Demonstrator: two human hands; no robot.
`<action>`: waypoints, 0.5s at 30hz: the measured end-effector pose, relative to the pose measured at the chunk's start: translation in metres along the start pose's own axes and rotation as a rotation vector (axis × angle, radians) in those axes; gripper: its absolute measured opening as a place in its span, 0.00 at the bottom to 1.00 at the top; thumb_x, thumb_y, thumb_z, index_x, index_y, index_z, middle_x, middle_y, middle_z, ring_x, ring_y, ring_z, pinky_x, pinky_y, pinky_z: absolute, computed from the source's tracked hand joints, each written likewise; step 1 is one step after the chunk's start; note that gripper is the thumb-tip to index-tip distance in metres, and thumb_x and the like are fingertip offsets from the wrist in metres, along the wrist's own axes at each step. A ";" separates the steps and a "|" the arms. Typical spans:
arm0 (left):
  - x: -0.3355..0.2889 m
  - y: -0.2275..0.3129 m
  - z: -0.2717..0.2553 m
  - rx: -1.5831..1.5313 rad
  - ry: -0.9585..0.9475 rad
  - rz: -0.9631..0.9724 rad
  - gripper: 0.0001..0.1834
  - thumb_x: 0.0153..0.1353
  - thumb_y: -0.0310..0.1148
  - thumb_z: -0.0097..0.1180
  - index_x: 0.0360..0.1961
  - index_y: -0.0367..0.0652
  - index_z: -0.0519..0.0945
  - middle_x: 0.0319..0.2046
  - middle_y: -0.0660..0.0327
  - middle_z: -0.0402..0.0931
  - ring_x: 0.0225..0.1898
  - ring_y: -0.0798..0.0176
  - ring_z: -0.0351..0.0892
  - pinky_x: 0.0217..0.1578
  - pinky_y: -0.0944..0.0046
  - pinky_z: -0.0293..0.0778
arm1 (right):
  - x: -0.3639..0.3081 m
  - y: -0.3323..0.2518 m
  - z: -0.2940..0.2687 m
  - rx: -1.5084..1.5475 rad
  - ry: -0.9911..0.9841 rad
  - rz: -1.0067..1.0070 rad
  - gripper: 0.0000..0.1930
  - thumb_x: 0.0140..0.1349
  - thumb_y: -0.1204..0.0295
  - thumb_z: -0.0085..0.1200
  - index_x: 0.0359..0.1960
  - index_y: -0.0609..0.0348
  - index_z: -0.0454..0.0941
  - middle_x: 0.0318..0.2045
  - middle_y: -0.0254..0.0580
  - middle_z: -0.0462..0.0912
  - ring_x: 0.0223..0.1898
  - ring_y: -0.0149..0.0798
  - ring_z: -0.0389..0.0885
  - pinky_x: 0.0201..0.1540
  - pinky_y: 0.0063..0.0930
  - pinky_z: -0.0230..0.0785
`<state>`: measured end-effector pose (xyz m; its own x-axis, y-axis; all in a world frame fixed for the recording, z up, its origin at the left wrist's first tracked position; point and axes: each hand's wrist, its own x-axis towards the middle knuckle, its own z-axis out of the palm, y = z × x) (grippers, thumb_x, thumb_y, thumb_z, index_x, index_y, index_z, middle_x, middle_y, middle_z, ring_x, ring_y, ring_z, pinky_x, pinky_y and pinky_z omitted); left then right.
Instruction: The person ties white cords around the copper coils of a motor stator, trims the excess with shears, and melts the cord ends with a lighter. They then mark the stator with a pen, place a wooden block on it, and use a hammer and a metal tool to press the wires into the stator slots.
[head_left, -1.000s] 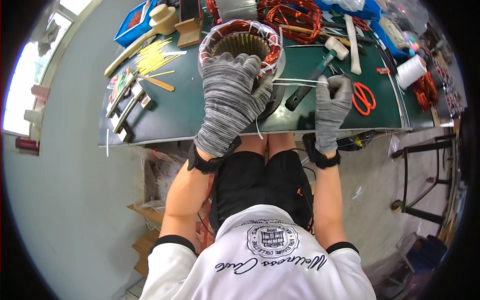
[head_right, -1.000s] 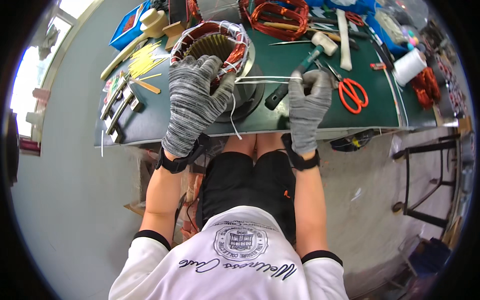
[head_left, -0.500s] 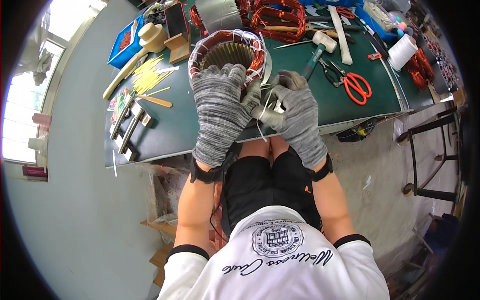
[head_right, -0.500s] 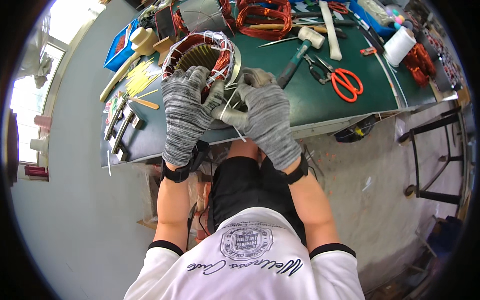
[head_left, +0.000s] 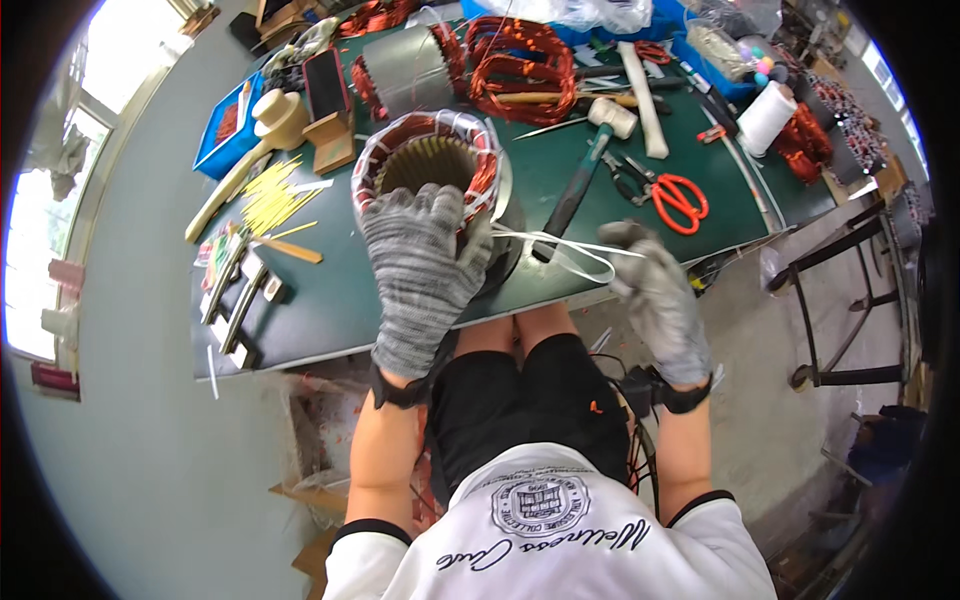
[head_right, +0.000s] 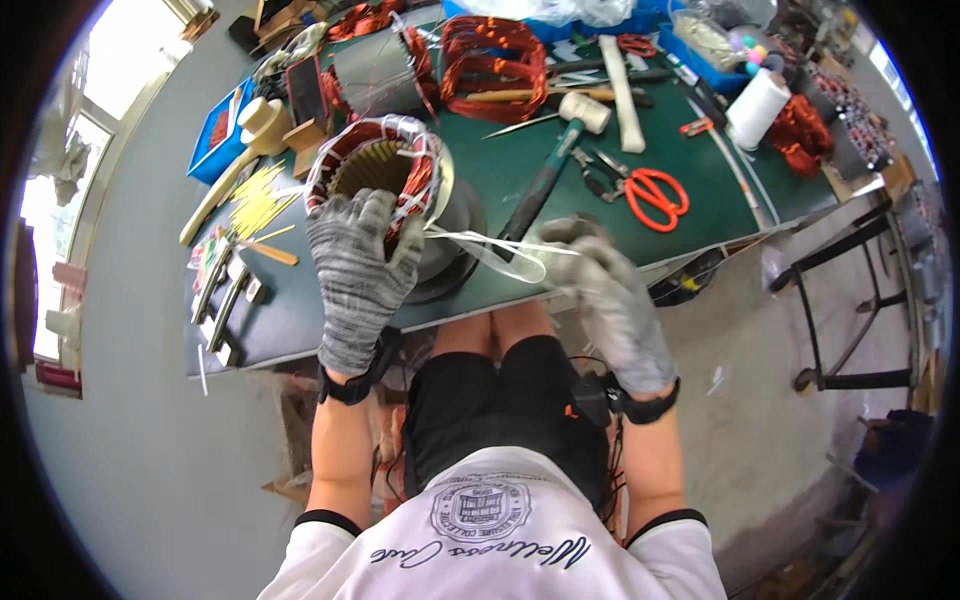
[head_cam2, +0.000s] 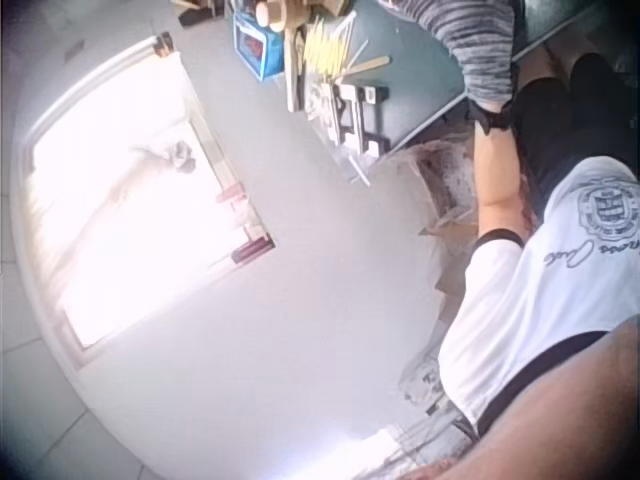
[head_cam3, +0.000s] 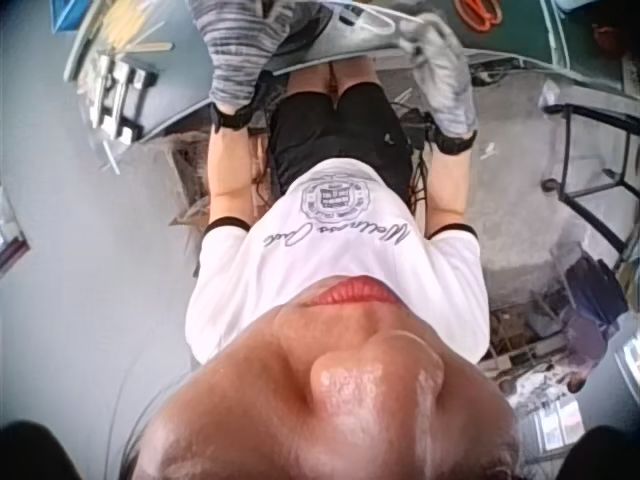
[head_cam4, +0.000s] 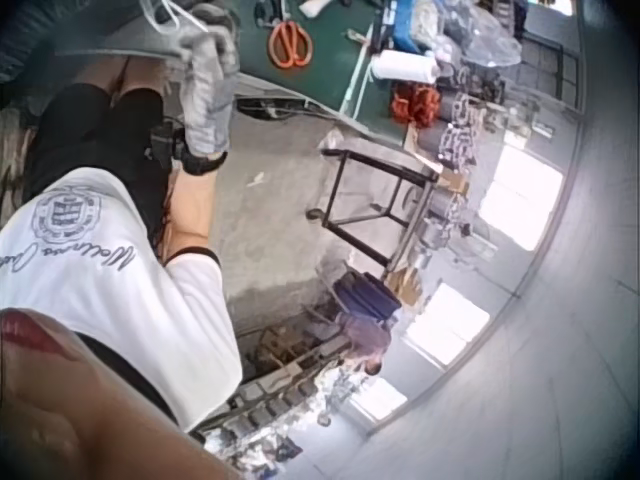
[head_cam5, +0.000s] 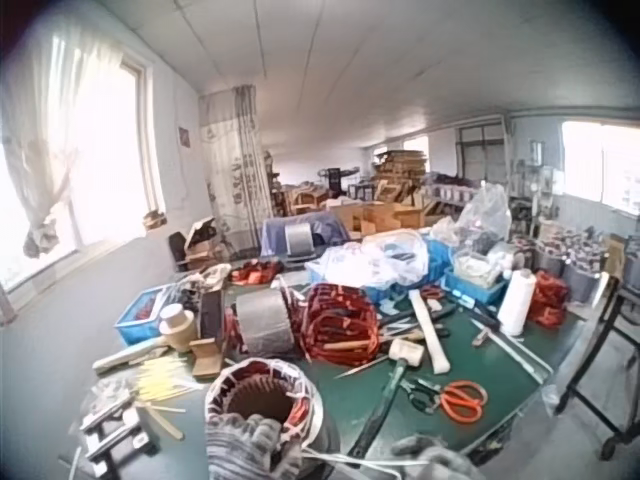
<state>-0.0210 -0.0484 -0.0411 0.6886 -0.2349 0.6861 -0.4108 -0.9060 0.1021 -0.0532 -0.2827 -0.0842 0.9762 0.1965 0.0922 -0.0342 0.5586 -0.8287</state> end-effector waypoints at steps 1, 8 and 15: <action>0.000 -0.002 -0.001 0.006 0.010 0.015 0.14 0.47 0.31 0.60 0.35 0.40 0.73 0.30 0.54 0.72 0.35 0.46 0.69 0.44 0.46 0.62 | -0.006 -0.010 0.002 0.062 -0.005 -0.080 0.06 0.60 0.72 0.52 0.33 0.61 0.76 0.48 0.37 0.70 0.33 0.26 0.70 0.36 0.18 0.64; 0.005 0.003 0.004 -0.075 -0.142 -0.016 0.12 0.43 0.28 0.61 0.31 0.39 0.75 0.29 0.54 0.72 0.34 0.48 0.69 0.41 0.52 0.63 | -0.012 0.041 0.082 -0.483 -0.886 -0.366 0.05 0.57 0.72 0.52 0.32 0.57 0.78 0.35 0.40 0.78 0.37 0.41 0.75 0.37 0.31 0.68; -0.008 -0.030 -0.010 -0.176 -0.027 0.113 0.16 0.40 0.29 0.62 0.33 0.41 0.75 0.30 0.55 0.71 0.37 0.48 0.69 0.40 0.51 0.64 | -0.105 -0.113 -0.200 -0.996 0.726 -0.179 0.24 0.65 0.64 0.37 0.62 0.56 0.56 0.60 0.46 0.62 0.56 0.42 0.66 0.58 0.36 0.59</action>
<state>-0.0199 -0.0156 -0.0424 0.6474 -0.3428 0.6807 -0.5826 -0.7985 0.1519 -0.1090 -0.5273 -0.1107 0.8538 -0.4872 0.1835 -0.0210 -0.3844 -0.9229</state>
